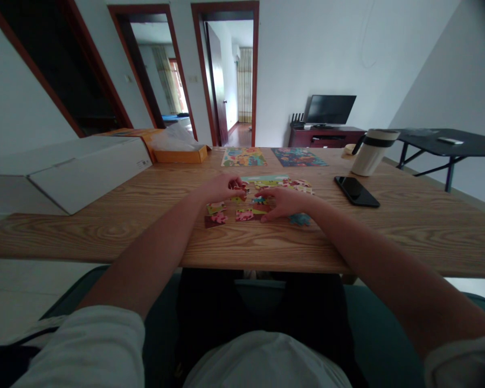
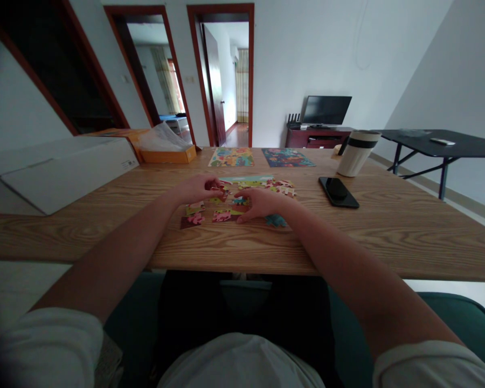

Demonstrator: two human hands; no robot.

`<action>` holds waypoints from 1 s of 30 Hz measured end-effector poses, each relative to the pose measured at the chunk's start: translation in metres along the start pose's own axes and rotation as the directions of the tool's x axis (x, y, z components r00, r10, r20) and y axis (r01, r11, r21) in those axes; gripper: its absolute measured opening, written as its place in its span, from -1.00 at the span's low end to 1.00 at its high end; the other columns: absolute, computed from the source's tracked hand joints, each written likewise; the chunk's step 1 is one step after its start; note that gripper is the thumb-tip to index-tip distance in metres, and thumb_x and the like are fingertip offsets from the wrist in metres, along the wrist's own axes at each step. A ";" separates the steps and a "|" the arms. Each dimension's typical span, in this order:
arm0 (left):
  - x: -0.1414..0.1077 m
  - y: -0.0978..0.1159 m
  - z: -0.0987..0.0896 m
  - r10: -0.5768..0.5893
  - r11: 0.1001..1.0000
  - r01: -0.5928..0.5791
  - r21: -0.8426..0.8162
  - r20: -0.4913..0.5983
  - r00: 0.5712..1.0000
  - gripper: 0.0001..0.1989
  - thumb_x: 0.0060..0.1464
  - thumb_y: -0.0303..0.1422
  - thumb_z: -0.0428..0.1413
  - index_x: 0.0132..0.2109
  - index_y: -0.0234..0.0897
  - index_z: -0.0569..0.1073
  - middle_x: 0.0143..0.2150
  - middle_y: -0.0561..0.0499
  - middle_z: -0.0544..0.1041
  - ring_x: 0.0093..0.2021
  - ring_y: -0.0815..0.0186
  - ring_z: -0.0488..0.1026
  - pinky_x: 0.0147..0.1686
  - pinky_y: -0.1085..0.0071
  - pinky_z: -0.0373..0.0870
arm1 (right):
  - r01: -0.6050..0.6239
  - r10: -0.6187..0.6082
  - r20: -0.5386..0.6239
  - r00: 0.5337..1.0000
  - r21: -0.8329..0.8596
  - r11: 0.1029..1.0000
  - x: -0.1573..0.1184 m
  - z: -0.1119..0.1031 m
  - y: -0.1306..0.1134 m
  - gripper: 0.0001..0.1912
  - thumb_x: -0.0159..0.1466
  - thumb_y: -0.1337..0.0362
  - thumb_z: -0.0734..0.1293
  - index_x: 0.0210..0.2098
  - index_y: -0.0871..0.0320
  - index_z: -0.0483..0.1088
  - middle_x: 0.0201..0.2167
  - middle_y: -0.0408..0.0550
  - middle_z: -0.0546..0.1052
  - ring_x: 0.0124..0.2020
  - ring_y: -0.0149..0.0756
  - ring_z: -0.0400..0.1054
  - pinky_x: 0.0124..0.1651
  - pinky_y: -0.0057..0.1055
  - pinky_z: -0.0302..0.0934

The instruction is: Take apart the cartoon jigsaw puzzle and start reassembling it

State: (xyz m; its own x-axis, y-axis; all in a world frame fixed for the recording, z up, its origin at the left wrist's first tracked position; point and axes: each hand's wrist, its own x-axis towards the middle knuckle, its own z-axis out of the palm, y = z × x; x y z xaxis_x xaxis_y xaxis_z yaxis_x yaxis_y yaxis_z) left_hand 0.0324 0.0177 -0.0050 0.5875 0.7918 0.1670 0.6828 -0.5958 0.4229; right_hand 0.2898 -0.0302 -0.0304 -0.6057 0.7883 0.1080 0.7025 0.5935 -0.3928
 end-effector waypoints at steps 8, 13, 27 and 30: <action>-0.001 0.002 -0.001 0.006 1.000 -0.006 0.013 -0.012 1.000 -0.65 0.04 -0.09 0.24 -0.15 -0.26 0.54 -0.32 0.00 0.55 -0.33 0.28 0.44 -0.34 0.40 0.31 | 0.070 -0.067 -0.201 0.977 0.007 0.998 0.002 0.001 -0.007 -0.36 0.11 0.04 0.52 0.16 0.00 0.46 0.07 0.06 0.46 0.02 -0.09 0.43 0.16 -0.18 0.25; -0.001 -0.001 0.000 0.000 1.000 0.000 0.002 -0.017 1.000 -0.67 0.06 -0.11 0.24 -0.14 -0.26 0.54 -0.30 0.00 0.57 -0.31 0.28 0.45 -0.31 0.39 0.33 | 0.016 0.057 -0.258 0.965 0.273 0.962 0.008 0.008 0.001 -0.46 0.15 0.24 0.47 0.13 0.06 0.44 -0.23 -0.08 0.52 -0.31 -0.32 0.43 -0.23 -0.39 0.35; 0.001 -0.003 0.000 -0.003 0.997 0.003 -0.072 0.002 1.000 -0.64 0.13 -0.11 0.19 -0.05 -0.27 0.52 -0.24 -0.03 0.61 -0.27 0.26 0.52 -0.28 0.39 0.38 | 0.025 0.326 -0.344 0.880 0.722 0.692 0.003 -0.010 -0.004 -0.64 0.16 0.27 0.47 -0.05 0.10 0.45 -0.38 -0.18 0.48 -0.44 -0.42 0.35 -0.40 -0.49 0.27; 0.000 -0.002 0.001 0.015 0.998 -0.014 -0.062 0.015 1.000 -0.64 0.15 -0.13 0.18 -0.03 -0.29 0.52 -0.24 -0.04 0.62 -0.28 0.26 0.53 -0.30 0.40 0.38 | 0.024 0.395 -0.321 0.861 0.801 0.598 0.003 -0.014 -0.005 -0.66 0.19 0.25 0.46 -0.05 0.09 0.42 -0.39 -0.16 0.50 -0.43 -0.40 0.37 -0.40 -0.48 0.29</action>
State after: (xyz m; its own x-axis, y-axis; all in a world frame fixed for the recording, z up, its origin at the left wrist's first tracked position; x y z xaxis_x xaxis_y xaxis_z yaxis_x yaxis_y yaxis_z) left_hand 0.0316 0.0189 -0.0068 0.6039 0.7809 0.1597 0.6465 -0.5970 0.4750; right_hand 0.2904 -0.0286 -0.0152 -0.1239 0.9652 0.2305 0.1068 0.2439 -0.9639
